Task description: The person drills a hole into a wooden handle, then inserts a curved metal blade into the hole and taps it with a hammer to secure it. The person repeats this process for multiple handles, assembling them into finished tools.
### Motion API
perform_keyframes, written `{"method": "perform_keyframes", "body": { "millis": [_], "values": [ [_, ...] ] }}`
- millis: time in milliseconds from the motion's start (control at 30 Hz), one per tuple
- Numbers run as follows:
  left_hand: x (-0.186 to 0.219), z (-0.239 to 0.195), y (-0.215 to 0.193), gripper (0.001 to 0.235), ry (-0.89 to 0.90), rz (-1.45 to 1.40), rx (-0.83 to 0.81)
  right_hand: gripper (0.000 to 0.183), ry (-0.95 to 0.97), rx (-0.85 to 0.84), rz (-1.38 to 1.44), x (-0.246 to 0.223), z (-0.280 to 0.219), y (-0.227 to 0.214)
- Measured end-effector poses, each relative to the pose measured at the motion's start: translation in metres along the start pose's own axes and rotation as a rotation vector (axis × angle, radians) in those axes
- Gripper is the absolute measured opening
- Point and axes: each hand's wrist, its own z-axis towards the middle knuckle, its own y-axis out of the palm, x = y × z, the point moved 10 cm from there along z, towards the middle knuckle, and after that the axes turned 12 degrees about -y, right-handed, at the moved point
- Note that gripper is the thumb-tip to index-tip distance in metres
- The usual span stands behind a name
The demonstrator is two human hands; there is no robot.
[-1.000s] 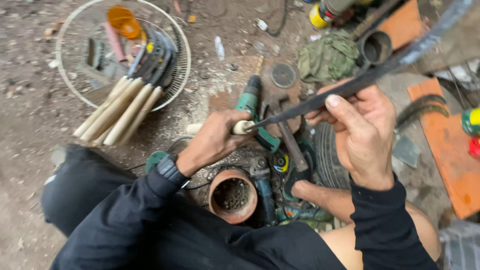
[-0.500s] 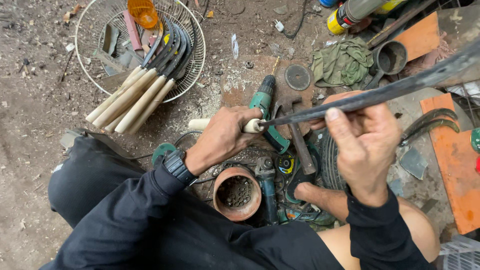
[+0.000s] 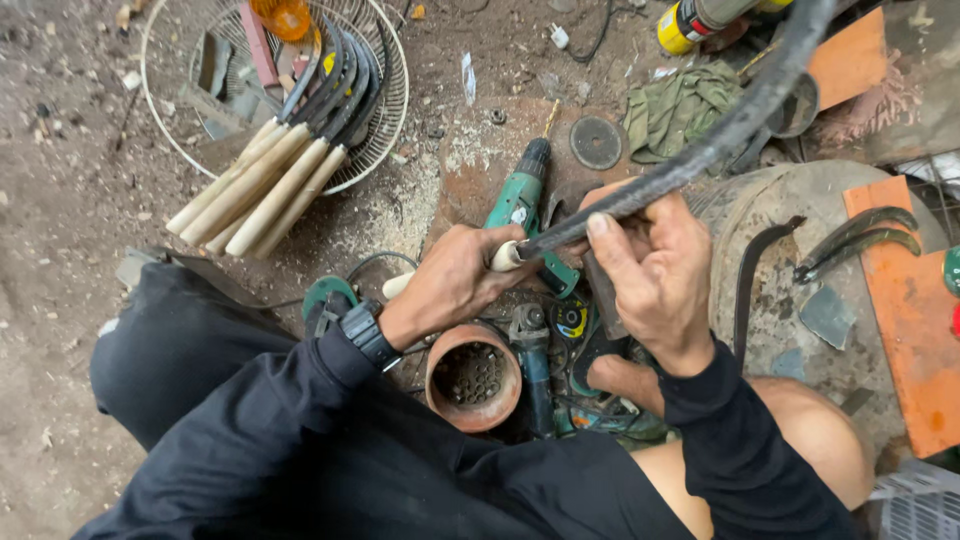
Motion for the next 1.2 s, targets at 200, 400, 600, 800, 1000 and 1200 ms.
{"method": "perform_keyframes", "body": {
  "millis": [200, 400, 600, 800, 1000, 1200],
  "values": [
    [-0.011, 0.015, 0.003, 0.016, -0.099, -0.387, -0.052, 0.039, -0.033, -0.092, 0.087, 0.018, 0.018, 0.000],
    [0.000, 0.037, -0.030, 0.058, -0.056, -1.000, -0.194, 0.061, 0.070, -0.248, 0.214, 0.054, 0.002, 0.058],
    [-0.001, 0.046, -0.045, 0.097, -0.155, -1.175, -0.214, 0.037, 0.393, -0.211, 0.530, 0.078, -0.044, 0.114],
    [-0.004, 0.063, -0.132, 0.093, -0.003, -1.161, 0.189, 0.031, 0.400, -0.151, 0.596, 0.059, -0.041, 0.116],
    [-0.018, 0.083, -0.185, 0.063, 0.130, -1.399, 0.153, 0.032, 0.411, -0.276, 0.371, 0.048, -0.050, 0.123],
    [-0.033, 0.091, -0.190, 0.042, 0.191, -1.492, 0.169, 0.033, 0.422, -0.317, 0.153, 0.051, -0.053, 0.129]
  ]
}}
